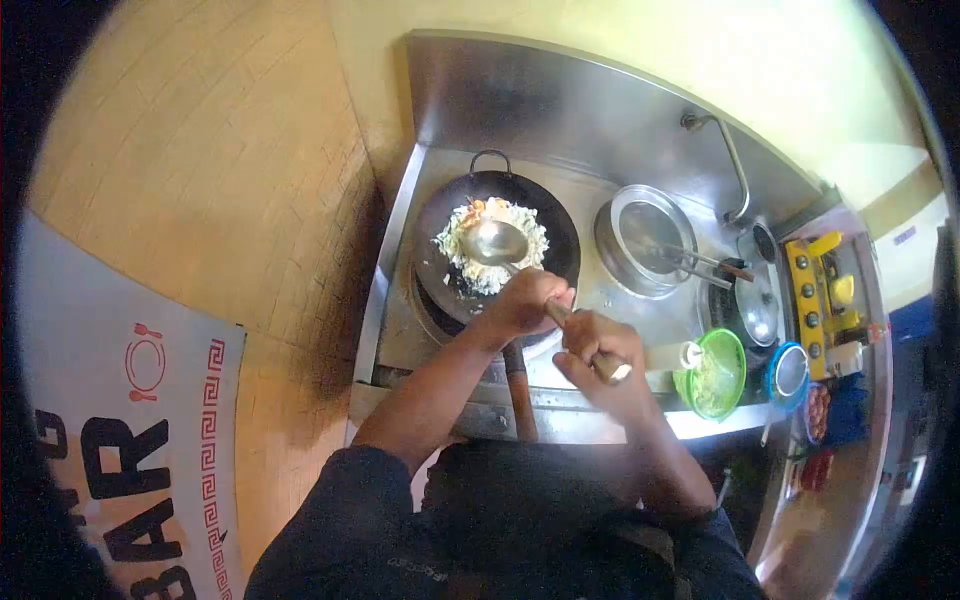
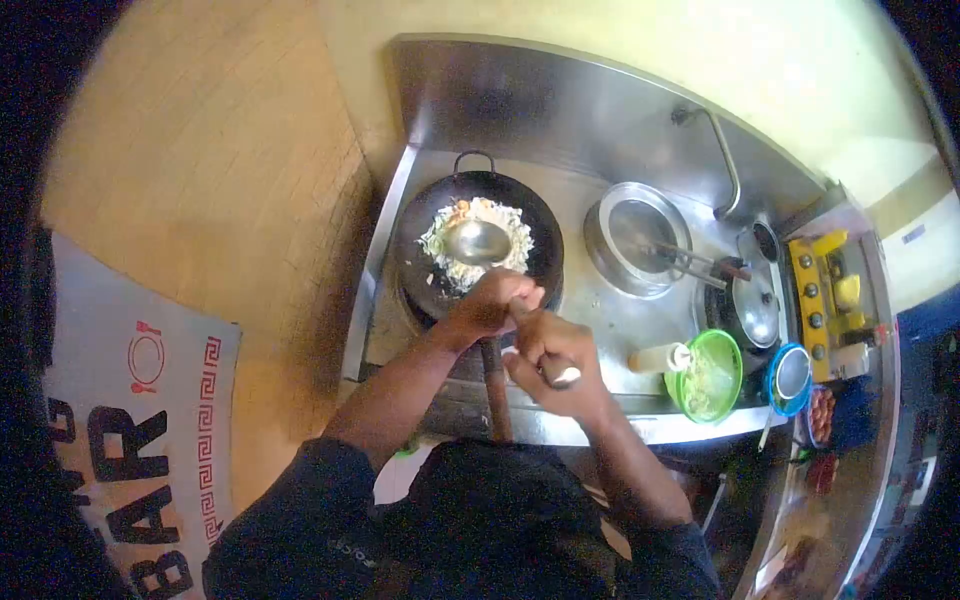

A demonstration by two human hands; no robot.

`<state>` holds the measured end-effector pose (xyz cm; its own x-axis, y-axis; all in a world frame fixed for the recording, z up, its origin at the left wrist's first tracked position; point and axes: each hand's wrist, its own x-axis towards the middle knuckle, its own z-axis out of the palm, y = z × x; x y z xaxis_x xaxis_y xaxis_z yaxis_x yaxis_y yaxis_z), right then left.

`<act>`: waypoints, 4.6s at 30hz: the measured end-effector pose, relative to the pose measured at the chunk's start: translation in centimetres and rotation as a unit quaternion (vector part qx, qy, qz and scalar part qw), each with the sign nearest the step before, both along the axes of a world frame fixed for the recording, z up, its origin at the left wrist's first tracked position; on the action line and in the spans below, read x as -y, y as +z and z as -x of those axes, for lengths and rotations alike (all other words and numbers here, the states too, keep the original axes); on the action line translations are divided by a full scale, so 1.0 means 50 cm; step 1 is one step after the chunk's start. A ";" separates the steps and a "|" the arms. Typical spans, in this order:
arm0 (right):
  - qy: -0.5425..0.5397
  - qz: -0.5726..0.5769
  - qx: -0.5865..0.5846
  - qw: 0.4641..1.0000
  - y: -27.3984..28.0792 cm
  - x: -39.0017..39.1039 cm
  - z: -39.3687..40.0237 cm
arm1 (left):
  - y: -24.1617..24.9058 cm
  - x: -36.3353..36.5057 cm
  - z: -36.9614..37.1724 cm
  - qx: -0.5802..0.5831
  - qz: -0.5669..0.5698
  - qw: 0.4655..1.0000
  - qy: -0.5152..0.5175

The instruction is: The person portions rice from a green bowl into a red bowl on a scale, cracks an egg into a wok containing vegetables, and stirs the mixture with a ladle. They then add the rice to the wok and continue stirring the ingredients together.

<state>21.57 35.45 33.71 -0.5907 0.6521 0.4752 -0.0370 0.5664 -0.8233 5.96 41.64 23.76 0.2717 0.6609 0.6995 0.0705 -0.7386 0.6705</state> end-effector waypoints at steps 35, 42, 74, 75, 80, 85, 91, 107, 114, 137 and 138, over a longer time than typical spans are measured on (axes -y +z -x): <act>0.015 -0.035 0.012 0.999 -0.028 0.028 0.056 | -0.060 0.026 0.059 -0.122 0.105 0.984 0.079; -0.080 0.043 0.070 0.993 -0.006 0.012 0.013 | -0.083 -0.028 -0.022 -0.014 0.118 0.992 0.037; -0.053 0.014 0.038 0.998 -0.024 0.009 0.005 | -0.057 -0.022 -0.007 -0.054 0.079 0.995 0.016; -0.049 0.012 0.033 0.998 -0.030 0.030 -0.008 | -0.058 0.001 -0.021 -0.054 0.018 0.998 -0.010; -0.056 0.051 0.025 0.997 -0.017 0.012 -0.045 | -0.066 -0.017 -0.067 0.028 0.210 0.976 -0.055; 0.098 0.026 0.140 0.985 -0.066 0.061 -0.128 | -0.135 0.051 -0.101 -0.108 0.058 0.990 0.076; 0.140 0.718 -0.135 0.668 -0.066 0.100 -0.252 | -0.122 0.068 -0.158 -0.189 -0.083 0.978 0.016; -0.147 -0.020 0.481 0.864 -0.253 -0.135 -0.183 | -0.803 0.669 -0.186 0.012 0.571 0.763 0.304; -0.078 0.077 0.541 0.834 -0.082 -0.016 -0.240 | -0.783 0.581 -0.180 0.116 0.460 0.793 0.381; -0.107 -0.069 0.690 0.713 -0.090 0.095 -0.150 | -0.103 0.379 -0.156 0.405 0.703 0.584 -0.040; -0.105 -0.120 0.688 0.708 -0.077 0.112 -0.170 | -0.073 0.409 -0.131 0.430 0.706 0.558 -0.078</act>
